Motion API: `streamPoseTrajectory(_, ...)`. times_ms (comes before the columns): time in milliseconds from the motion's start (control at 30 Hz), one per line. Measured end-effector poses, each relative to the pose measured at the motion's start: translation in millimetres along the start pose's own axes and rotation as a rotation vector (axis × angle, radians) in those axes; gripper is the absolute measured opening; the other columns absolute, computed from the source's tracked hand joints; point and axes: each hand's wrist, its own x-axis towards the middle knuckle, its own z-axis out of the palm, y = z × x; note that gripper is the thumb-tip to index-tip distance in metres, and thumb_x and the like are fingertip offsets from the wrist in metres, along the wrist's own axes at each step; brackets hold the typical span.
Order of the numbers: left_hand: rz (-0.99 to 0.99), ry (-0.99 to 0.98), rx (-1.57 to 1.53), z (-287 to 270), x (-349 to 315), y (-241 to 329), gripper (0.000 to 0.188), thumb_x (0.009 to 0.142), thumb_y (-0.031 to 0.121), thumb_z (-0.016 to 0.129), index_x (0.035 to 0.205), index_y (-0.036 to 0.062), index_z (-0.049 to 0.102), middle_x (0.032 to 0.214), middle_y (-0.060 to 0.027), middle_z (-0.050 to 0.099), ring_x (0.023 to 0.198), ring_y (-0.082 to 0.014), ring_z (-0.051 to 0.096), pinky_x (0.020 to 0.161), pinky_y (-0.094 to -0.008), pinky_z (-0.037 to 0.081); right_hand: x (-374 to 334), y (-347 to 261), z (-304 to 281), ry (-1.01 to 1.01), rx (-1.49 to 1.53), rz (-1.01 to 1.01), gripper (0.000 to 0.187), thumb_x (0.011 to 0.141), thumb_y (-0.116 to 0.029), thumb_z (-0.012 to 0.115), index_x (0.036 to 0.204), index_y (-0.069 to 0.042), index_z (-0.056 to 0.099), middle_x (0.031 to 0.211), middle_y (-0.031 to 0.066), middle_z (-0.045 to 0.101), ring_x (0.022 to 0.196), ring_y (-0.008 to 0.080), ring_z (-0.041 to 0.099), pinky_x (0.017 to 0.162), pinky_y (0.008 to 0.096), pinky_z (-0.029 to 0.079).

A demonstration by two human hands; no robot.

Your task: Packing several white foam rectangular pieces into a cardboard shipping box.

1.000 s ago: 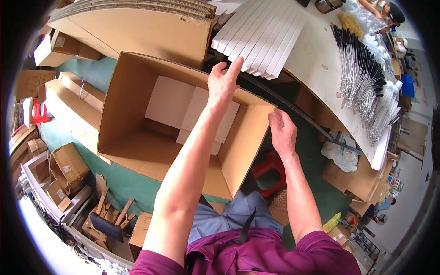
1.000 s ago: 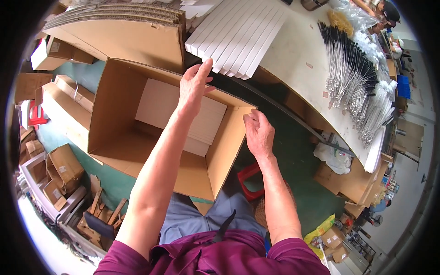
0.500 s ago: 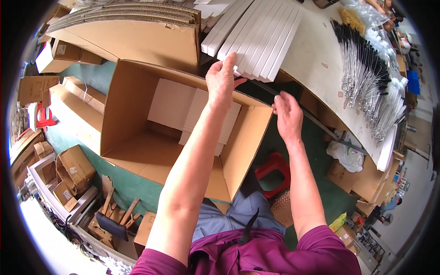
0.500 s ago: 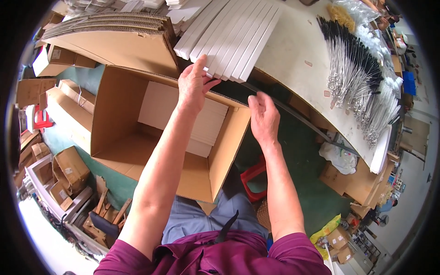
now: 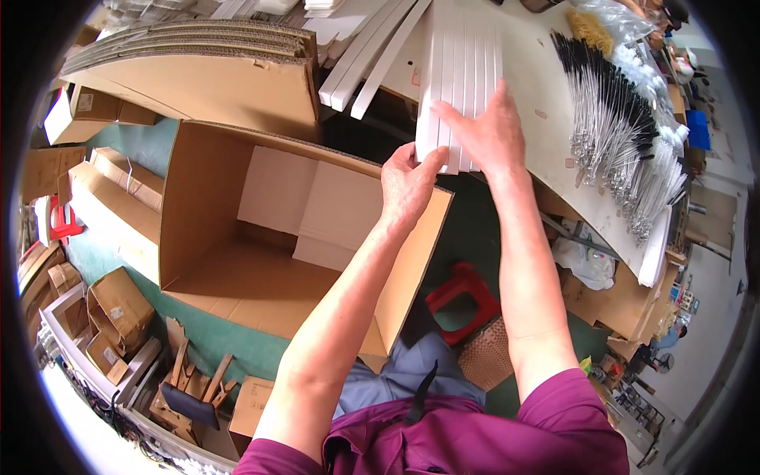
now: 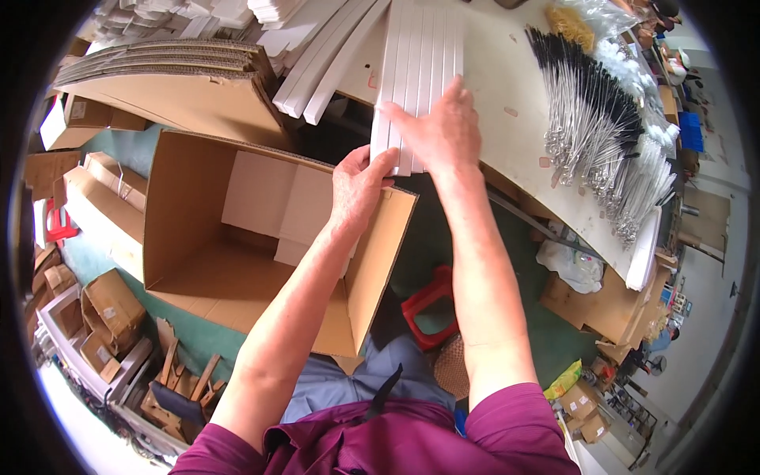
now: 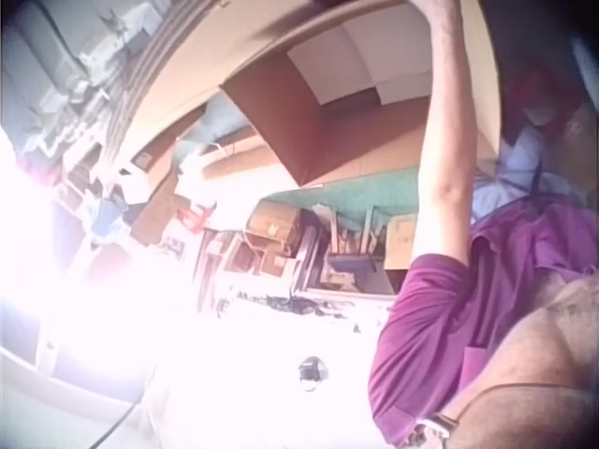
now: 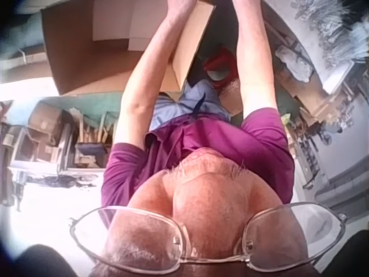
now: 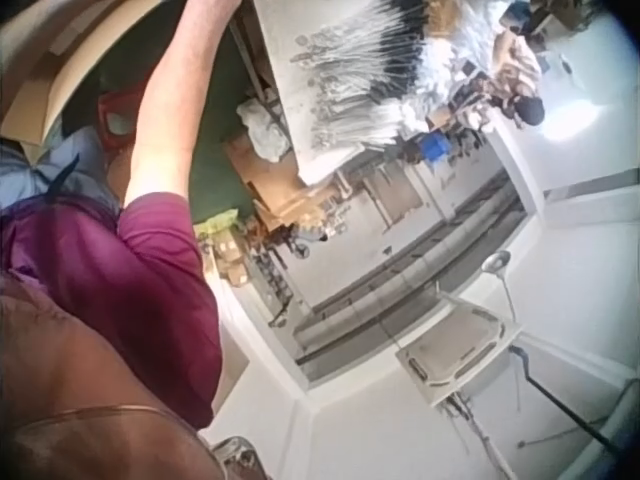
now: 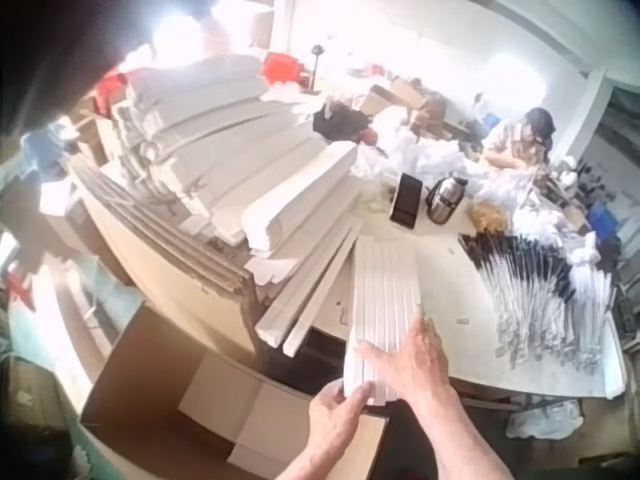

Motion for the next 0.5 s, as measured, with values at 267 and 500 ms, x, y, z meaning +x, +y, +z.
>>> streamPoseTrajectory(267, -0.022, -0.036, 0.009, 4, 1, -3, 0.045, 0.088, 0.030, 0.071, 0.114, -0.0055, 0.062, 0.093, -0.0092, 0.069, 0.083, -0.0133, 0.064, 0.078, -0.0294, 0.054, 30, -20, 16, -0.027, -0.074, 0.140, 0.127, 0.061, -0.064, 0.078, 0.144, 0.013, 0.021, 0.130, 0.0336, 0.044, 0.119, 0.0446, 0.051, 0.099, 0.0493, 0.045)
streamPoseTrajectory(500, -0.016, -0.040, 0.028, 6, -1, -7, 0.043, 0.088, 0.029, 0.072, 0.112, -0.0045, 0.062, 0.090, -0.0068, 0.067, 0.081, -0.0121, 0.063, 0.075, -0.0281, 0.053, 37, -28, 15, -0.048, -0.057, 0.254, 0.120, 0.062, -0.057, 0.075, 0.147, 0.009, 0.021, 0.132, 0.0351, 0.043, 0.122, 0.0462, 0.048, 0.101, 0.0503, 0.043)
